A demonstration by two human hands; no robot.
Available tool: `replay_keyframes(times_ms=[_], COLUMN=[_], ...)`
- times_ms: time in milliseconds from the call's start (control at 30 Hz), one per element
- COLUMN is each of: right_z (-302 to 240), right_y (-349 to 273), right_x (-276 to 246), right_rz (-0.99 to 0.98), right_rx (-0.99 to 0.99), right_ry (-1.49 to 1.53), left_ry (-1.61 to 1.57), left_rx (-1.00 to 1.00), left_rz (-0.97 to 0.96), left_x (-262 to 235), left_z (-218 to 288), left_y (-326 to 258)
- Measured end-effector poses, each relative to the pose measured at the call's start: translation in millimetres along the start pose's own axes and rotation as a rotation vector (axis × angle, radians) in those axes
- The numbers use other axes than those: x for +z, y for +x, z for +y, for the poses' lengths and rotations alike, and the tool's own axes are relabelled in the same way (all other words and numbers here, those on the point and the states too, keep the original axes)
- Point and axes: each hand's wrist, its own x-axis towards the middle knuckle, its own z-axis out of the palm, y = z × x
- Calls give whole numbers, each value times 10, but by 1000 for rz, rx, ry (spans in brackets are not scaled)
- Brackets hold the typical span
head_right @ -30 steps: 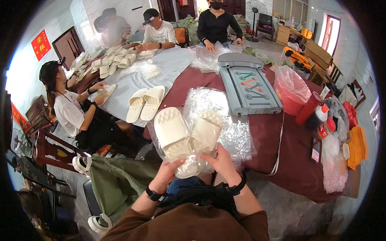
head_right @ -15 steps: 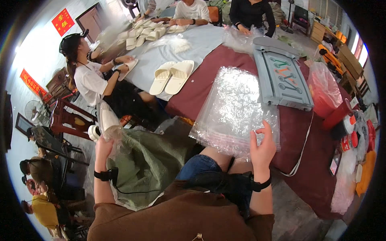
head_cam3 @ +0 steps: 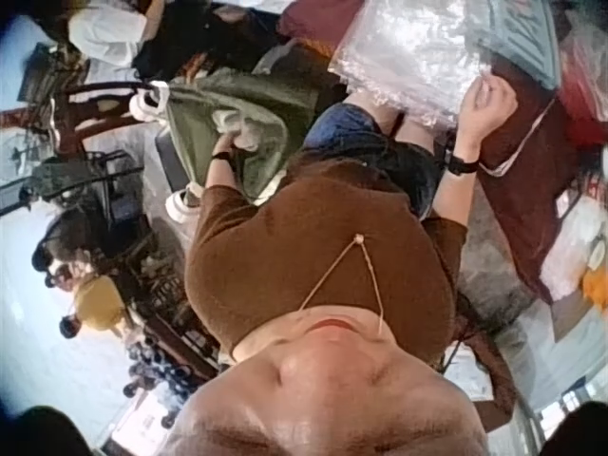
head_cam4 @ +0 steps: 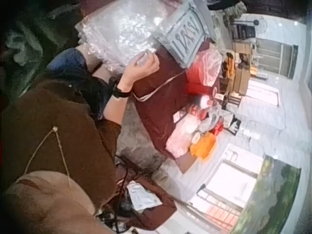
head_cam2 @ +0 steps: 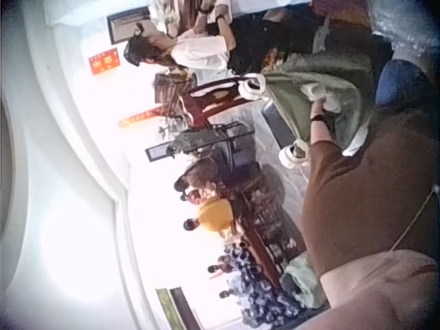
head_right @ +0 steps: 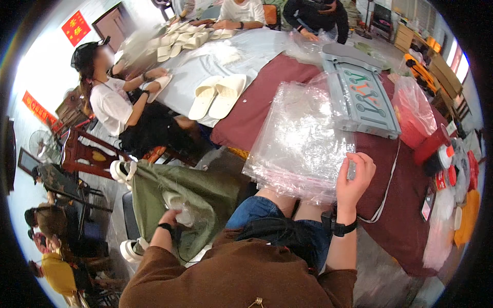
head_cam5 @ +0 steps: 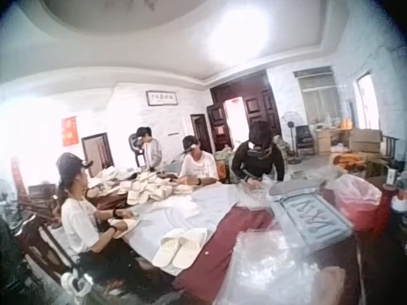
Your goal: Packing slippers into plastic bags at a manufacturing workstation.
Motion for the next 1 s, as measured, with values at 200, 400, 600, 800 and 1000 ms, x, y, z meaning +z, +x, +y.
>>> replay_keyframes(times_ms=[200,400,600,800,1000], right_z=[45,498,944,840,629], right_y=[202,672,817,783,189], right_x=[67,471,864,649,41], right_rz=[29,-52,-246,-659,-699], right_rx=[-96,-32,196,515,-104], right_ry=[-50,-21,48,396,227], left_ry=[-17,471,1571,323,1634], left_rx=[-204,105,313,239,771], left_rz=[-498,27,249,-634,-172], left_x=[577,725,1193,1769,2007], left_z=[-240,-198,-212,23,1015], left_y=[165,337,369,-189,-1163])
